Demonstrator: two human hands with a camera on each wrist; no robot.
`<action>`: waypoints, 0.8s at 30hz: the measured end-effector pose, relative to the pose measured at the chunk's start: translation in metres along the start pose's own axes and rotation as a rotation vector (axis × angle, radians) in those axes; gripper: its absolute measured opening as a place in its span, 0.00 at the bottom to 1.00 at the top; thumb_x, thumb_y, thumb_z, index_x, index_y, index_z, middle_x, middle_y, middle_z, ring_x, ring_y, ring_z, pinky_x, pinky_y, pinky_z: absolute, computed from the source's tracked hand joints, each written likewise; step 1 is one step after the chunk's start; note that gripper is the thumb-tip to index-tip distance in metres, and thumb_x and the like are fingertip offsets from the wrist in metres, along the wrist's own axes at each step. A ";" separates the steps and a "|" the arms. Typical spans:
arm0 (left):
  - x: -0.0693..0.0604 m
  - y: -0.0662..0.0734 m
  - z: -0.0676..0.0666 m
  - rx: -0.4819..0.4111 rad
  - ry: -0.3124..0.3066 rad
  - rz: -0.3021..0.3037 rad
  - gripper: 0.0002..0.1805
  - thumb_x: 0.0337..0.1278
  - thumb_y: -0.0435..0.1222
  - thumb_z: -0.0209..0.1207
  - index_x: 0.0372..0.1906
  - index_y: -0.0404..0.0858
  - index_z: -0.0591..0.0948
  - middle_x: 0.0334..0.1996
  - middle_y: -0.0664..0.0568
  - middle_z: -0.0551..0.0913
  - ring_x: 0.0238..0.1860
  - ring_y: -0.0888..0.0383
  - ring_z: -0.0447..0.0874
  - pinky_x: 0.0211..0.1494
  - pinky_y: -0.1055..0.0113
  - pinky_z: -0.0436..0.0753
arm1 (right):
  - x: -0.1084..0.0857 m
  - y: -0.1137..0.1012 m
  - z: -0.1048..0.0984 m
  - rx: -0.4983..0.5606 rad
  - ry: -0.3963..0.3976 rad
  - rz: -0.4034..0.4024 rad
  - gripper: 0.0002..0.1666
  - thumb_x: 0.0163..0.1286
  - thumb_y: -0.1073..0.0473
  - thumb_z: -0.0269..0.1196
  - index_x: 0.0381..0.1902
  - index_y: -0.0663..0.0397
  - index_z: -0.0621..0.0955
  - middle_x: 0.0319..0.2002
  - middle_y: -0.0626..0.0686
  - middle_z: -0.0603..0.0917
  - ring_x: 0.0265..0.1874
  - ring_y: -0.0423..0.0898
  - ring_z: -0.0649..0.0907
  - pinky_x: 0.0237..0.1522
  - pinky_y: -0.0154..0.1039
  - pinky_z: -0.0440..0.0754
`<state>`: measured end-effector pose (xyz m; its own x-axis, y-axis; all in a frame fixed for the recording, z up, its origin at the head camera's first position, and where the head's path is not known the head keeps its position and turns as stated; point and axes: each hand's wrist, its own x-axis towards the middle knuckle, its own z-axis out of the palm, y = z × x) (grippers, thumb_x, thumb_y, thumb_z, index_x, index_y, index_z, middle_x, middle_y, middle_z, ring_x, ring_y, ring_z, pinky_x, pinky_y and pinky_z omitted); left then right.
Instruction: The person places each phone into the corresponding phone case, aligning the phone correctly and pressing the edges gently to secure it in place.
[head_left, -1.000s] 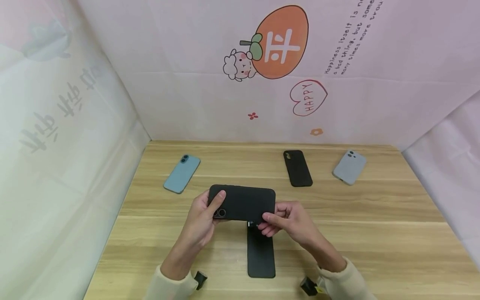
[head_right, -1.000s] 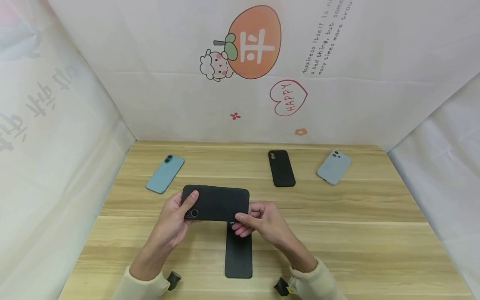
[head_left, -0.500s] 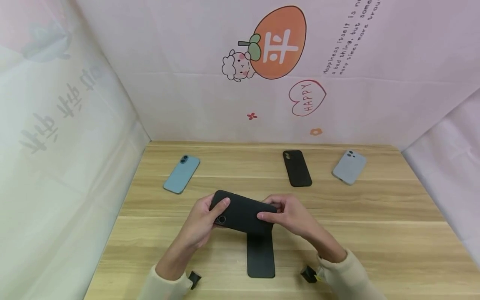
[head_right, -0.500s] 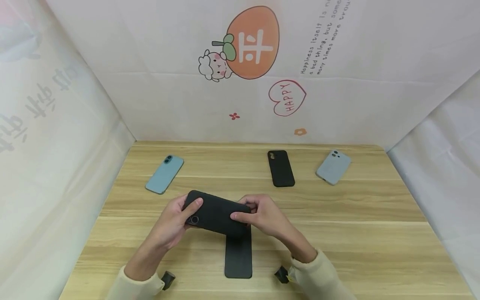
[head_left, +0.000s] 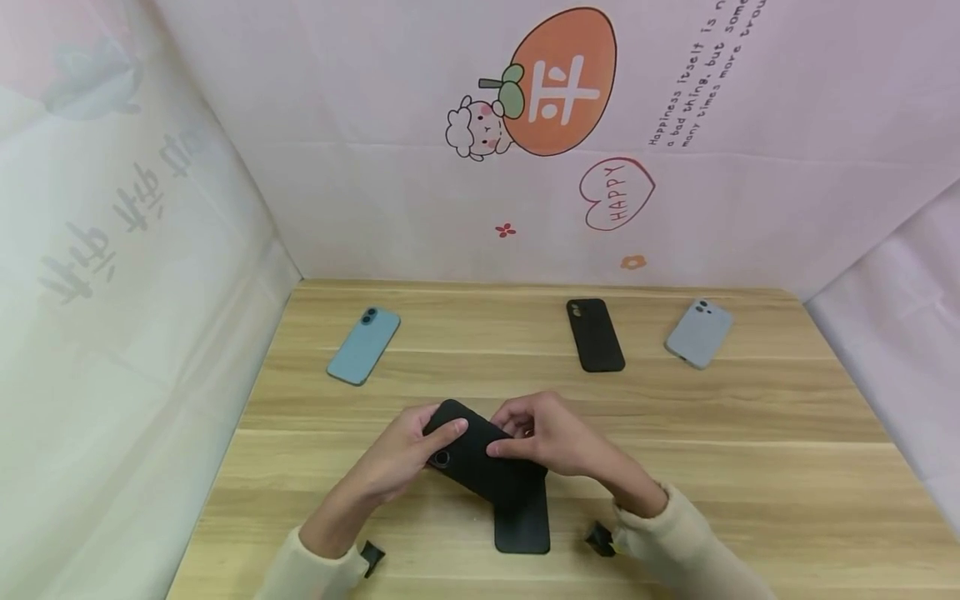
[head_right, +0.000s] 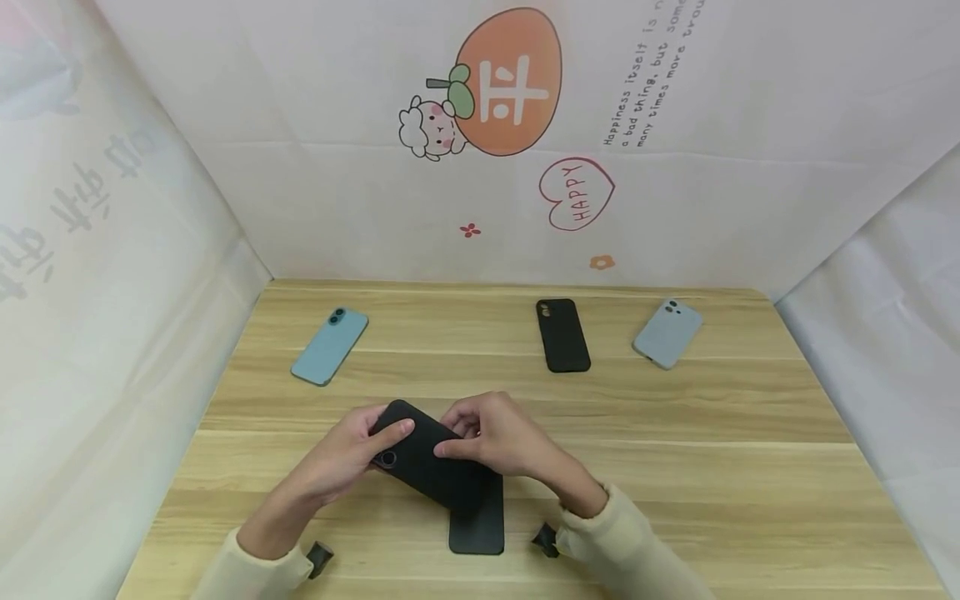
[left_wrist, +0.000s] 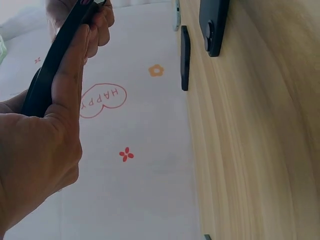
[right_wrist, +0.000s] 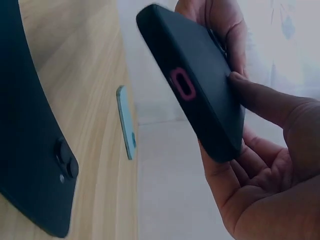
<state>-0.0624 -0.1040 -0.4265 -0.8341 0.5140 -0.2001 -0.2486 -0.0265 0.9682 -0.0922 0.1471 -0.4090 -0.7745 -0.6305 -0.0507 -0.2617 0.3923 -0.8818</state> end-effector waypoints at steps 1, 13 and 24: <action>0.000 0.000 0.000 -0.002 0.009 -0.008 0.22 0.83 0.41 0.55 0.60 0.24 0.78 0.50 0.39 0.88 0.48 0.50 0.91 0.51 0.58 0.91 | 0.001 0.000 0.001 0.007 0.002 0.008 0.05 0.68 0.59 0.76 0.39 0.52 0.89 0.27 0.42 0.87 0.25 0.37 0.82 0.28 0.31 0.80; -0.002 -0.004 -0.009 -0.107 0.142 0.000 0.27 0.76 0.33 0.62 0.70 0.22 0.71 0.51 0.39 0.89 0.46 0.57 0.91 0.50 0.59 0.90 | 0.004 0.006 0.015 0.227 0.110 0.155 0.09 0.69 0.61 0.74 0.39 0.61 0.85 0.26 0.47 0.84 0.25 0.39 0.80 0.28 0.32 0.81; -0.009 -0.016 -0.024 -0.019 0.110 -0.056 0.24 0.78 0.31 0.58 0.71 0.23 0.70 0.57 0.32 0.86 0.53 0.46 0.91 0.53 0.52 0.90 | 0.009 0.013 0.039 0.450 0.042 0.252 0.12 0.74 0.63 0.69 0.47 0.65 0.78 0.33 0.52 0.89 0.35 0.43 0.87 0.47 0.54 0.91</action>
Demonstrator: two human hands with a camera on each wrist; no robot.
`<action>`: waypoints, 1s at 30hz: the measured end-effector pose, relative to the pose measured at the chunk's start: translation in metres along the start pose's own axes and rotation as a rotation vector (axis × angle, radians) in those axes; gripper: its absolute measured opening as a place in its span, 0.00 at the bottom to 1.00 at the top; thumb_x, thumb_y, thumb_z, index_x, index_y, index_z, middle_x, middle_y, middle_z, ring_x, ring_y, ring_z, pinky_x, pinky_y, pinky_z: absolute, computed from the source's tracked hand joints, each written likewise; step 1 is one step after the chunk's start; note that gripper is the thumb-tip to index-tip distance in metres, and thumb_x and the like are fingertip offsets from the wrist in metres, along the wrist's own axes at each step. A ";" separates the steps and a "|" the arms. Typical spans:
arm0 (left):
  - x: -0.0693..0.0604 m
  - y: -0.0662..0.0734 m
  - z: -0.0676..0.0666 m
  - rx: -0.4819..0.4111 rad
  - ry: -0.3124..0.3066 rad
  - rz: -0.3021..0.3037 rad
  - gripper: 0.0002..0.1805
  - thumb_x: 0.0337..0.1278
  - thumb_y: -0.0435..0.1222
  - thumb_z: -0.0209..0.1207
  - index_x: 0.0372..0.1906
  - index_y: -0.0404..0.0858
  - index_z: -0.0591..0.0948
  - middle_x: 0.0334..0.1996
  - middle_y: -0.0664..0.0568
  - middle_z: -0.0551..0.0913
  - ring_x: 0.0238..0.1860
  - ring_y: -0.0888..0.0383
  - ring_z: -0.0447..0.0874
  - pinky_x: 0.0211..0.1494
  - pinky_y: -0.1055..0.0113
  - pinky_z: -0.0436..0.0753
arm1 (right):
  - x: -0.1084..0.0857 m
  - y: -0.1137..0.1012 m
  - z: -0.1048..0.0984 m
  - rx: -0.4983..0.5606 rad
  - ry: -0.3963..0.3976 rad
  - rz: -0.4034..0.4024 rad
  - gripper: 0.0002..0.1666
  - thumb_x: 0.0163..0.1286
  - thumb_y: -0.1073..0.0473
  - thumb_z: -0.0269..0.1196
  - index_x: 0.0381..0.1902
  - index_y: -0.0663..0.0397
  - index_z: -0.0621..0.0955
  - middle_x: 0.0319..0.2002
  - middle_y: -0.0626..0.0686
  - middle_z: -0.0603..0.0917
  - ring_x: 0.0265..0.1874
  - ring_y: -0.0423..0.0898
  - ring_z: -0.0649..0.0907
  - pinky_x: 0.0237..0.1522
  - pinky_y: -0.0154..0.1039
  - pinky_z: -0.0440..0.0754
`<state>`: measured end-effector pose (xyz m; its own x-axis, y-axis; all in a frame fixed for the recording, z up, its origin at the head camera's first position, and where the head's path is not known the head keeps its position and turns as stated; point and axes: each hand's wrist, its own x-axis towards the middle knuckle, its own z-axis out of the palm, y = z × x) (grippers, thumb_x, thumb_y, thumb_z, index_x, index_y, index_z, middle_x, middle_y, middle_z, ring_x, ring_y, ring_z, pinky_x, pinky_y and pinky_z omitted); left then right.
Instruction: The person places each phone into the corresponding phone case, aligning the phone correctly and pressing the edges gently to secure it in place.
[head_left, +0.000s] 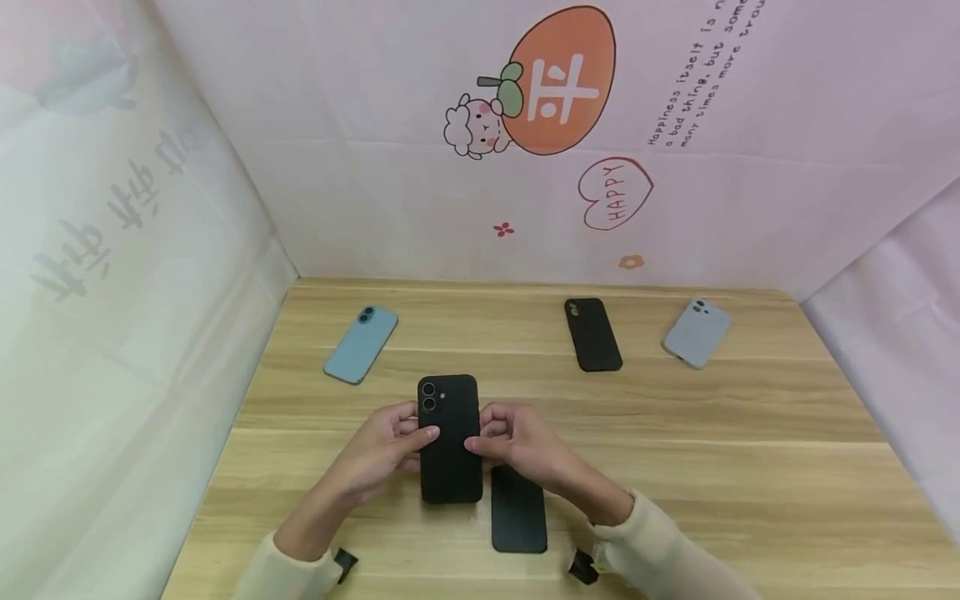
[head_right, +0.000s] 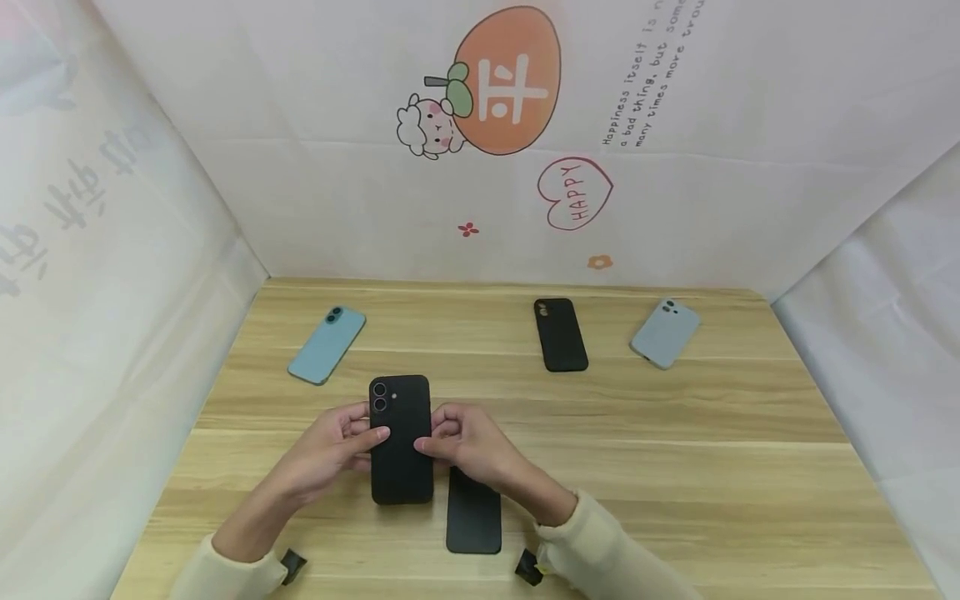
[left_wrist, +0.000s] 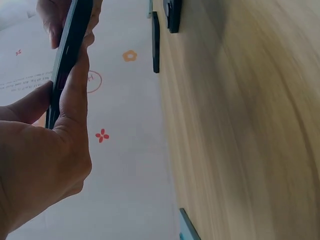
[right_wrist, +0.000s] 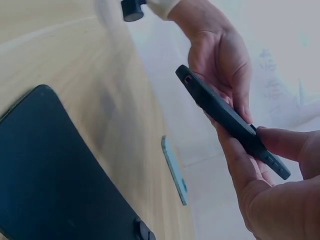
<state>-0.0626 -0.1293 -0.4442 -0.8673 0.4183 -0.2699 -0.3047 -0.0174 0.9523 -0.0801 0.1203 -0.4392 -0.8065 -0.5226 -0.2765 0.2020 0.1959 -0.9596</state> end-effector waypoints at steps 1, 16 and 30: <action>-0.001 0.000 -0.002 0.009 -0.005 -0.001 0.24 0.79 0.31 0.58 0.71 0.23 0.70 0.57 0.32 0.86 0.54 0.46 0.90 0.53 0.52 0.90 | 0.001 0.001 0.001 -0.009 -0.008 -0.002 0.12 0.74 0.63 0.68 0.47 0.65 0.78 0.34 0.52 0.89 0.35 0.42 0.87 0.48 0.55 0.91; -0.011 -0.012 -0.040 0.072 -0.062 -0.088 0.20 0.79 0.29 0.55 0.66 0.18 0.72 0.53 0.32 0.88 0.51 0.41 0.91 0.51 0.49 0.91 | 0.003 0.006 -0.013 0.004 -0.172 -0.007 0.19 0.82 0.64 0.59 0.58 0.80 0.78 0.48 0.71 0.88 0.51 0.69 0.88 0.54 0.59 0.88; -0.016 -0.024 -0.062 0.117 -0.021 -0.156 0.19 0.78 0.26 0.54 0.64 0.17 0.72 0.48 0.32 0.89 0.48 0.41 0.92 0.47 0.49 0.91 | -0.004 0.014 -0.071 -0.206 0.000 -0.020 0.20 0.83 0.60 0.59 0.58 0.75 0.80 0.48 0.65 0.90 0.48 0.58 0.91 0.49 0.49 0.91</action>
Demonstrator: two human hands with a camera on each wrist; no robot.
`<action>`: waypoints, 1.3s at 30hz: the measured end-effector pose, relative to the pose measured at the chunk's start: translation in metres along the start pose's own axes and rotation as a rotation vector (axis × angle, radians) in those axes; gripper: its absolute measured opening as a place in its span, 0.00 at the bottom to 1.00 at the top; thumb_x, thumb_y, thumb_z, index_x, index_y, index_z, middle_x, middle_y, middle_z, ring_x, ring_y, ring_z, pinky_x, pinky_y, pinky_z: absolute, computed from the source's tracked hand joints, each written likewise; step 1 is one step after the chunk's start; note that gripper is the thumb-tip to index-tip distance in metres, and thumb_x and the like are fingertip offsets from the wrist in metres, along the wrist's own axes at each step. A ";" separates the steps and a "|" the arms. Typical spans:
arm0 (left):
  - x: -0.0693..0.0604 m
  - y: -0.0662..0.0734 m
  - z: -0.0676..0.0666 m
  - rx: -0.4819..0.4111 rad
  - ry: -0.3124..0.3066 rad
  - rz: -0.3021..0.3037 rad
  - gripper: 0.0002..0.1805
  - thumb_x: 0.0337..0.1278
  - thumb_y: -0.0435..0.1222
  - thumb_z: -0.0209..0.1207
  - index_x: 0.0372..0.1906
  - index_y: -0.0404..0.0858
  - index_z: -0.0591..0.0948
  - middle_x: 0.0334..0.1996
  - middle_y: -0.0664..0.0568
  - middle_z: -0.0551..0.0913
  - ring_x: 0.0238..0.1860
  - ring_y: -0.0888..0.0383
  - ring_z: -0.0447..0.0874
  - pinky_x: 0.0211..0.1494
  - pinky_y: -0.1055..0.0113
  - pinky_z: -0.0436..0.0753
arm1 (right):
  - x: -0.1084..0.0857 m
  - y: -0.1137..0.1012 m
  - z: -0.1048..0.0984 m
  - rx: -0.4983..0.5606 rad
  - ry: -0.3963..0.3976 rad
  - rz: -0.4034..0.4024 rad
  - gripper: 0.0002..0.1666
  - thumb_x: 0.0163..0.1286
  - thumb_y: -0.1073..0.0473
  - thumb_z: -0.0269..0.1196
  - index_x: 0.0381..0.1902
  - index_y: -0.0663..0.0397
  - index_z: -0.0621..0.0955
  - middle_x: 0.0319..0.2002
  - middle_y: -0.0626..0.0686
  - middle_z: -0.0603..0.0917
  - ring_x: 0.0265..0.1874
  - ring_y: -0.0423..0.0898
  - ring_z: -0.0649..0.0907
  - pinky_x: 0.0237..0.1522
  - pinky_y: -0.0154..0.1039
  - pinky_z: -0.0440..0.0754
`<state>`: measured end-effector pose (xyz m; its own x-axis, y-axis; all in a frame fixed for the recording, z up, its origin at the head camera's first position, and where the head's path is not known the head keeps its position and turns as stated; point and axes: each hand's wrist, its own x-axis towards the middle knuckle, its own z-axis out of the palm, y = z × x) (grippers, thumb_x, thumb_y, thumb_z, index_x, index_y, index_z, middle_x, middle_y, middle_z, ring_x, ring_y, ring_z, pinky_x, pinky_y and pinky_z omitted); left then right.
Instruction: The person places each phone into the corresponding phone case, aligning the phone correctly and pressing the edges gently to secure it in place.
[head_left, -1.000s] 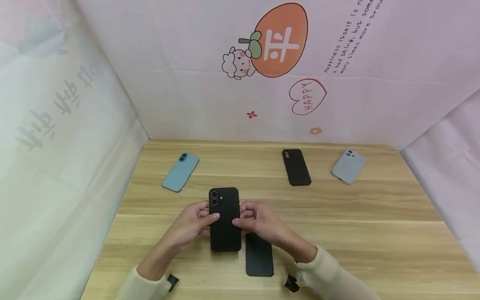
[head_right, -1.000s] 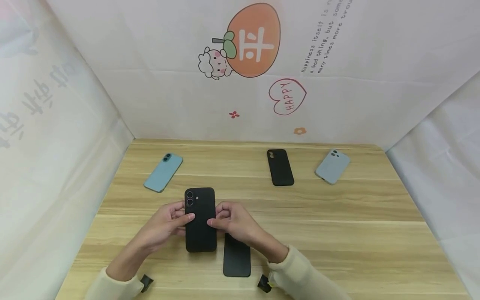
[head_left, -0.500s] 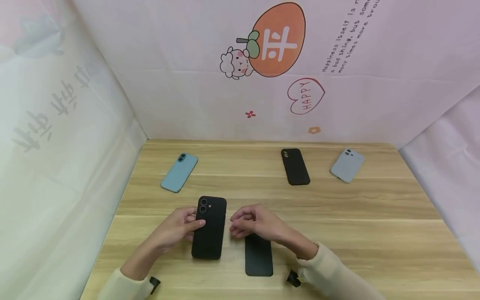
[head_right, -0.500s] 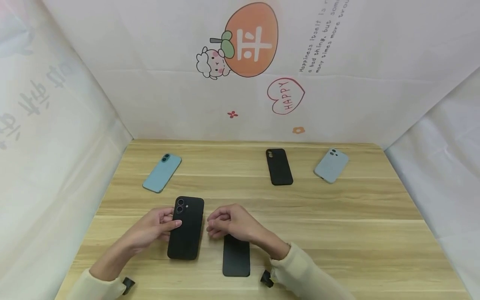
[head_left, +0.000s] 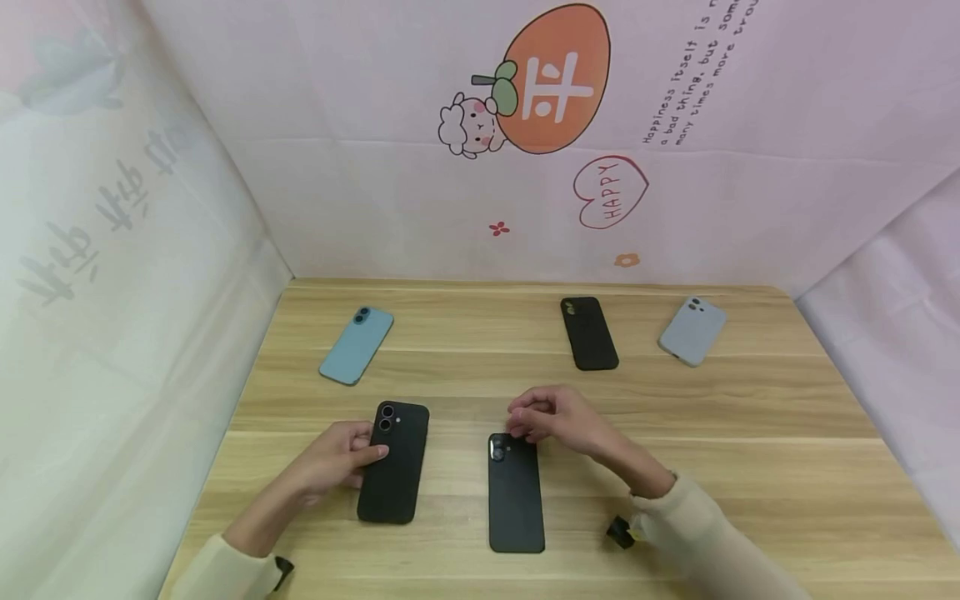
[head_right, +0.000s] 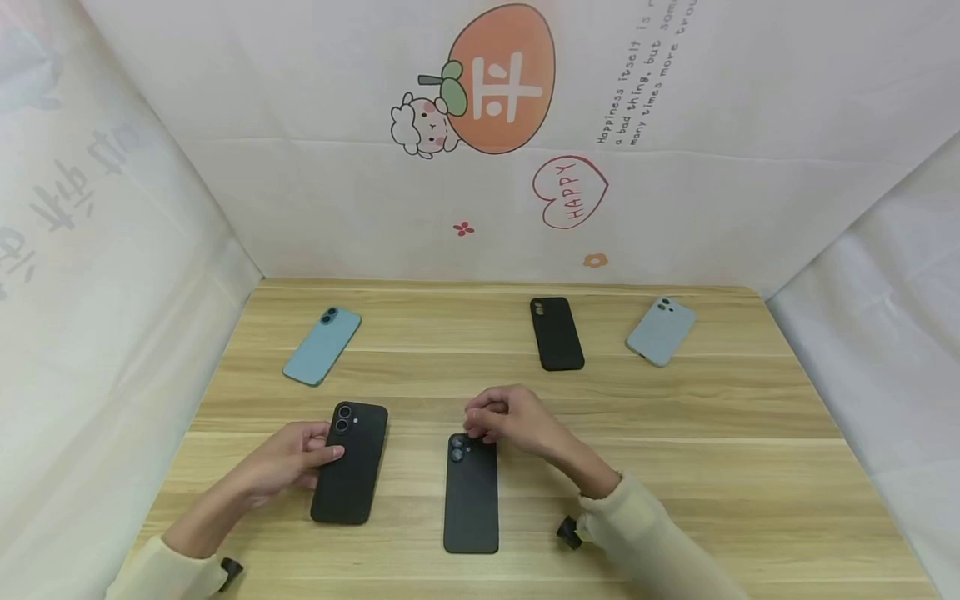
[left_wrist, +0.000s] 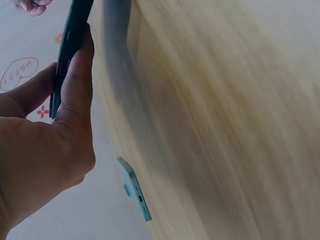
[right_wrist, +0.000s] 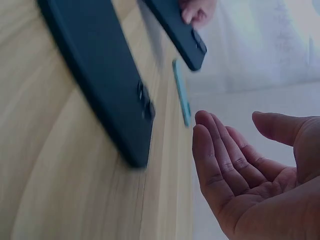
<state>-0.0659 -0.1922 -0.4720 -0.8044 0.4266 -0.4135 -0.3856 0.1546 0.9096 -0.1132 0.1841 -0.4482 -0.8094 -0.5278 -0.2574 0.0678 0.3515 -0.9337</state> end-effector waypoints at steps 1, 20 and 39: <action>0.000 0.000 -0.001 0.005 0.002 -0.004 0.19 0.78 0.26 0.54 0.64 0.17 0.73 0.47 0.32 0.90 0.47 0.41 0.92 0.47 0.50 0.91 | 0.000 0.001 -0.004 -0.002 0.012 0.004 0.20 0.83 0.60 0.59 0.58 0.75 0.80 0.49 0.66 0.90 0.49 0.59 0.91 0.49 0.50 0.91; 0.009 -0.005 -0.001 0.382 0.264 -0.092 0.08 0.70 0.30 0.65 0.48 0.30 0.82 0.26 0.50 0.84 0.29 0.57 0.84 0.30 0.62 0.88 | -0.002 0.016 -0.049 -0.056 0.193 0.044 0.19 0.82 0.63 0.60 0.57 0.78 0.80 0.48 0.71 0.89 0.47 0.64 0.90 0.48 0.53 0.91; 0.008 0.002 0.003 0.556 0.382 -0.067 0.16 0.60 0.26 0.72 0.51 0.24 0.82 0.26 0.49 0.84 0.25 0.58 0.85 0.29 0.66 0.89 | -0.005 0.030 -0.065 -0.125 0.235 0.059 0.19 0.81 0.60 0.62 0.56 0.75 0.81 0.48 0.68 0.90 0.44 0.61 0.91 0.46 0.50 0.91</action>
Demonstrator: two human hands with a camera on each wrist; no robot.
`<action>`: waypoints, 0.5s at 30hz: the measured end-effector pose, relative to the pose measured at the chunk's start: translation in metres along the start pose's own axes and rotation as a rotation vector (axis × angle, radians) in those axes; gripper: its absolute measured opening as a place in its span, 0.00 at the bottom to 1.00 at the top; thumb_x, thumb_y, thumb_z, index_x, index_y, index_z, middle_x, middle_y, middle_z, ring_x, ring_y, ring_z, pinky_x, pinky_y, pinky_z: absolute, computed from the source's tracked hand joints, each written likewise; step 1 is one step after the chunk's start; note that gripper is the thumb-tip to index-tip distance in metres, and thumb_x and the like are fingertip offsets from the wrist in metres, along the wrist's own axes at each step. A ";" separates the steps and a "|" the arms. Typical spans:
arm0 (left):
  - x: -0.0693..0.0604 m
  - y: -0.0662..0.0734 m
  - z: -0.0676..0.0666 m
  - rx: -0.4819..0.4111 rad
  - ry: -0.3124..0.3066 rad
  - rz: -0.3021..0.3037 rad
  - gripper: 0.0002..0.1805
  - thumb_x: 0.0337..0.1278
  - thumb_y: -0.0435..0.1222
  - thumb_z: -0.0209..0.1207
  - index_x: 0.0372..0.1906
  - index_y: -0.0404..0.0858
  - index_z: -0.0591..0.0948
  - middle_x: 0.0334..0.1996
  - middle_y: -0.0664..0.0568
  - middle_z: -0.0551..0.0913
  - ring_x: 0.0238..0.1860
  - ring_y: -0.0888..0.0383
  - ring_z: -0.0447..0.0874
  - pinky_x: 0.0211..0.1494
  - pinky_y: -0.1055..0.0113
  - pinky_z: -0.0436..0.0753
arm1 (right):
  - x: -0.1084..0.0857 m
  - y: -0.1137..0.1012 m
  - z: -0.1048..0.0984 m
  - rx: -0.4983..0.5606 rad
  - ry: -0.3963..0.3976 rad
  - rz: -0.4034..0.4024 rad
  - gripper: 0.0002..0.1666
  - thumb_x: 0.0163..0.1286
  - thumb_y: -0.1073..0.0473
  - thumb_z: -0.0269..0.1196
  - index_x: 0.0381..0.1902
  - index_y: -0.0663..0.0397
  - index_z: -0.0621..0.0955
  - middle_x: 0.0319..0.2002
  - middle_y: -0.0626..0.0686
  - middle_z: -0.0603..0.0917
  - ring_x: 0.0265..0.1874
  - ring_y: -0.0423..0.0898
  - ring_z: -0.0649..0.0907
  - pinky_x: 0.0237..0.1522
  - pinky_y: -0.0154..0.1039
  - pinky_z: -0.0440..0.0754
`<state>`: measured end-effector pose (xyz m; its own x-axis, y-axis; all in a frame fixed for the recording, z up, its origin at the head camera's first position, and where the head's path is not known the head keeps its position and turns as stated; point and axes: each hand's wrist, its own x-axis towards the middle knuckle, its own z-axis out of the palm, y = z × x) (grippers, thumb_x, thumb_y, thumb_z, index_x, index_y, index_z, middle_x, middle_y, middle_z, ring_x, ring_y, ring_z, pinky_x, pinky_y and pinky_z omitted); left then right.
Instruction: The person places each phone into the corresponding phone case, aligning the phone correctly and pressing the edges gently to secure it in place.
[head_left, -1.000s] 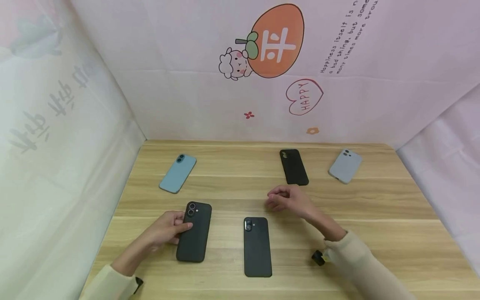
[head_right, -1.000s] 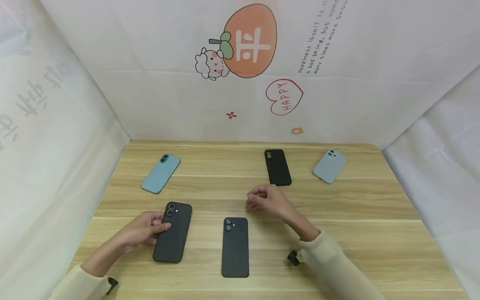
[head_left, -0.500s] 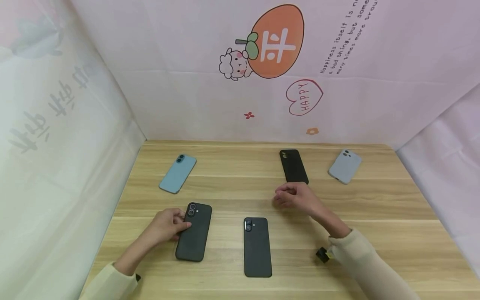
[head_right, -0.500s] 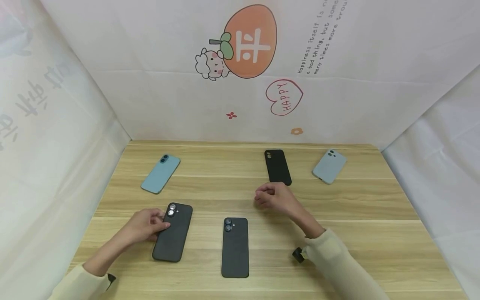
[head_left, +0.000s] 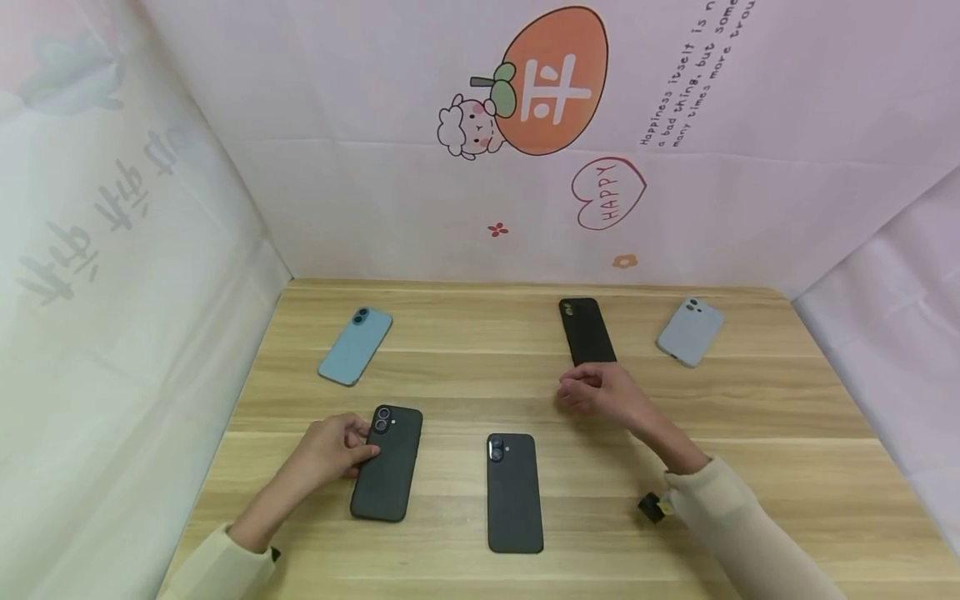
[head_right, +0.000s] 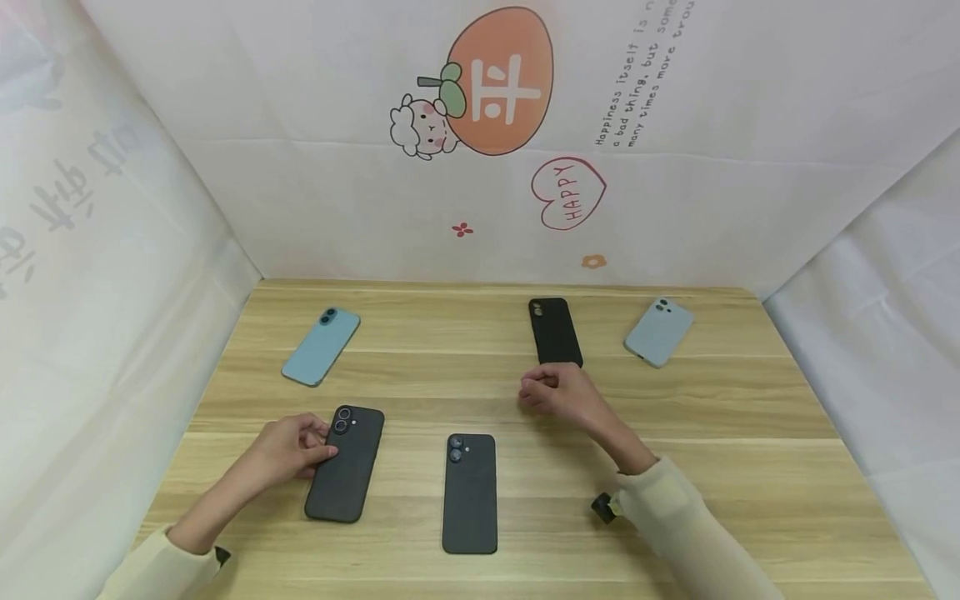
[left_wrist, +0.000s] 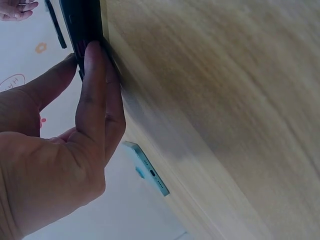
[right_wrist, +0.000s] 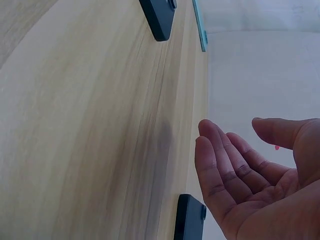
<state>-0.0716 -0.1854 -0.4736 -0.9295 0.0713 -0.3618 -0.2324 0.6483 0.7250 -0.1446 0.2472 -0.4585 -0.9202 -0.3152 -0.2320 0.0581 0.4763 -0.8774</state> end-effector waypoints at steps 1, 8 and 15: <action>0.000 0.000 0.000 0.006 0.002 0.000 0.16 0.60 0.26 0.72 0.51 0.24 0.82 0.26 0.49 0.84 0.25 0.58 0.85 0.28 0.66 0.88 | -0.001 0.000 -0.001 -0.003 0.001 0.004 0.20 0.81 0.60 0.62 0.57 0.75 0.81 0.48 0.68 0.90 0.45 0.61 0.91 0.46 0.50 0.91; 0.001 -0.002 0.002 0.026 0.014 0.011 0.16 0.60 0.26 0.72 0.50 0.25 0.82 0.26 0.49 0.83 0.25 0.59 0.84 0.28 0.67 0.88 | -0.003 0.001 -0.005 -0.016 0.005 0.013 0.21 0.82 0.59 0.62 0.59 0.75 0.80 0.48 0.67 0.90 0.45 0.60 0.91 0.46 0.50 0.91; -0.002 -0.002 0.001 0.066 0.031 0.032 0.14 0.61 0.28 0.72 0.48 0.26 0.82 0.25 0.51 0.84 0.21 0.59 0.84 0.26 0.66 0.86 | -0.005 0.006 -0.007 -0.035 0.024 0.011 0.20 0.81 0.58 0.63 0.56 0.73 0.82 0.47 0.65 0.91 0.42 0.57 0.91 0.44 0.48 0.91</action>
<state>-0.0693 -0.1855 -0.4752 -0.9449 0.0699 -0.3198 -0.1840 0.6945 0.6955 -0.1425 0.2574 -0.4595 -0.9285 -0.2904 -0.2312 0.0551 0.5080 -0.8596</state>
